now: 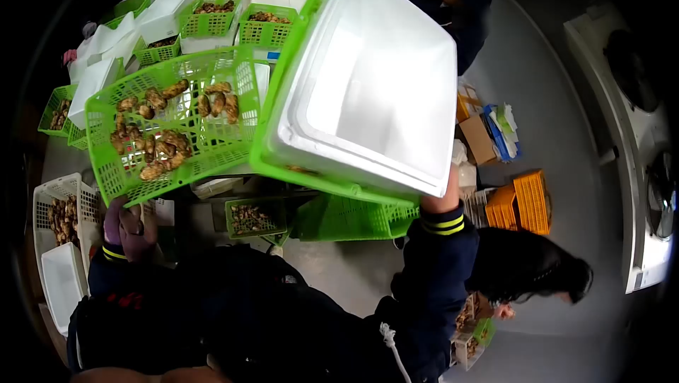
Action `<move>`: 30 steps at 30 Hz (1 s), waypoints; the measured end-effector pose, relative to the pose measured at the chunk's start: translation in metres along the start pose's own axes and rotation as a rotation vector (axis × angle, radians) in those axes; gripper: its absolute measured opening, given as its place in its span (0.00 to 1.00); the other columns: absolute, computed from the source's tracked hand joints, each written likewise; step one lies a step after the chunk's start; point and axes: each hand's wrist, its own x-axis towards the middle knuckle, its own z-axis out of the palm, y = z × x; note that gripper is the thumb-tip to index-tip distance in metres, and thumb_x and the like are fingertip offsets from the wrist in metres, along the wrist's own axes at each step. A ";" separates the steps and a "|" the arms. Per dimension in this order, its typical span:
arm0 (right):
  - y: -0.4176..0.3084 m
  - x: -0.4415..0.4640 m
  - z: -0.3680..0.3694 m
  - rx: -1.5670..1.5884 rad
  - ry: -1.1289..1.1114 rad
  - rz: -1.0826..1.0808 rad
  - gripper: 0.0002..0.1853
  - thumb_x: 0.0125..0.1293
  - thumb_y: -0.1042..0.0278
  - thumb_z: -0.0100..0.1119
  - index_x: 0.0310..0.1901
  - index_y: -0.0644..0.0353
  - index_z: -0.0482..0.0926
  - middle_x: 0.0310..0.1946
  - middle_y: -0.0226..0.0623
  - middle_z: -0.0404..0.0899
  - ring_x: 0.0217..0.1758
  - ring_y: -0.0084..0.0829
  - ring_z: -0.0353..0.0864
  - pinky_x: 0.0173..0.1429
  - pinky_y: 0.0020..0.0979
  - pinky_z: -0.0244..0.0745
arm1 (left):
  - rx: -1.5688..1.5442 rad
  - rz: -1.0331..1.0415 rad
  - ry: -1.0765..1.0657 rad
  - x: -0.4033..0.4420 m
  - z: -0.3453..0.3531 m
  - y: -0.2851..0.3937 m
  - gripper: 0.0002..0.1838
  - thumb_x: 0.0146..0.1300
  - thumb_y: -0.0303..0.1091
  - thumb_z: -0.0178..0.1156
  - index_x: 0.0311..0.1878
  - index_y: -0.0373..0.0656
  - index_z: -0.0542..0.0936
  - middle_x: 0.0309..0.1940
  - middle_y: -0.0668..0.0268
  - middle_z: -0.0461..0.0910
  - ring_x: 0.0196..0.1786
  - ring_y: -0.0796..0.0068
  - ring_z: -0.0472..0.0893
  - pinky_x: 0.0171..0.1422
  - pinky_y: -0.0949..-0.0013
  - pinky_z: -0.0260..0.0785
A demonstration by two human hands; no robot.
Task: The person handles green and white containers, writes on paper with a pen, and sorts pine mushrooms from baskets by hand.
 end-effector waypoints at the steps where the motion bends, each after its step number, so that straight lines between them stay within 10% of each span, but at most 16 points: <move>1: 0.000 0.010 0.003 -0.242 -0.055 -0.024 0.13 0.59 0.68 0.55 0.43 0.66 0.75 0.37 0.42 0.79 0.42 0.29 0.77 0.44 0.29 0.71 | -0.180 -0.195 -0.015 -0.009 -0.016 -0.001 0.16 0.52 0.23 0.53 0.46 0.34 0.67 0.35 0.64 0.73 0.36 0.75 0.72 0.47 0.74 0.65; 4: 0.049 0.065 -0.011 -0.267 0.021 -0.205 0.11 0.58 0.71 0.52 0.41 0.69 0.75 0.31 0.40 0.80 0.34 0.28 0.78 0.36 0.26 0.71 | -0.992 -0.860 0.225 -0.021 -0.006 0.001 0.19 0.57 0.26 0.52 0.52 0.34 0.63 0.39 0.64 0.74 0.37 0.77 0.74 0.47 0.76 0.65; 8: 0.123 0.129 0.006 -0.257 0.050 -0.154 0.14 0.60 0.65 0.52 0.36 0.71 0.76 0.27 0.47 0.79 0.29 0.30 0.79 0.32 0.28 0.70 | -1.662 -1.088 0.155 -0.028 -0.022 -0.019 0.15 0.61 0.26 0.49 0.50 0.33 0.63 0.36 0.63 0.73 0.40 0.73 0.75 0.44 0.74 0.67; 14: 0.169 0.231 0.061 -0.171 0.073 -0.135 0.12 0.61 0.69 0.48 0.33 0.71 0.76 0.23 0.48 0.79 0.24 0.33 0.80 0.29 0.30 0.72 | -0.969 -1.165 0.412 -0.040 -0.014 0.001 0.13 0.63 0.30 0.48 0.48 0.34 0.64 0.34 0.63 0.74 0.35 0.74 0.75 0.41 0.74 0.67; 17: 0.185 0.242 0.093 -0.172 0.094 -0.144 0.11 0.59 0.69 0.50 0.35 0.69 0.76 0.26 0.49 0.79 0.30 0.38 0.81 0.33 0.32 0.73 | -1.784 -0.864 0.074 -0.055 -0.020 -0.052 0.12 0.66 0.30 0.41 0.49 0.36 0.65 0.37 0.62 0.75 0.39 0.75 0.75 0.44 0.75 0.68; 27: 0.160 0.124 0.153 -0.111 -0.210 0.005 0.16 0.58 0.70 0.54 0.48 0.66 0.74 0.41 0.44 0.79 0.48 0.34 0.78 0.50 0.29 0.71 | -1.035 -1.015 0.451 -0.050 -0.023 -0.076 0.14 0.67 0.36 0.39 0.48 0.37 0.67 0.40 0.61 0.76 0.43 0.70 0.75 0.49 0.71 0.67; 30: 0.142 0.108 0.209 0.061 -0.253 -0.058 0.16 0.58 0.70 0.55 0.48 0.65 0.74 0.40 0.43 0.79 0.47 0.32 0.78 0.50 0.29 0.70 | -1.402 -0.996 0.365 -0.011 -0.038 -0.074 0.13 0.67 0.34 0.40 0.45 0.36 0.69 0.37 0.62 0.76 0.39 0.71 0.76 0.47 0.72 0.68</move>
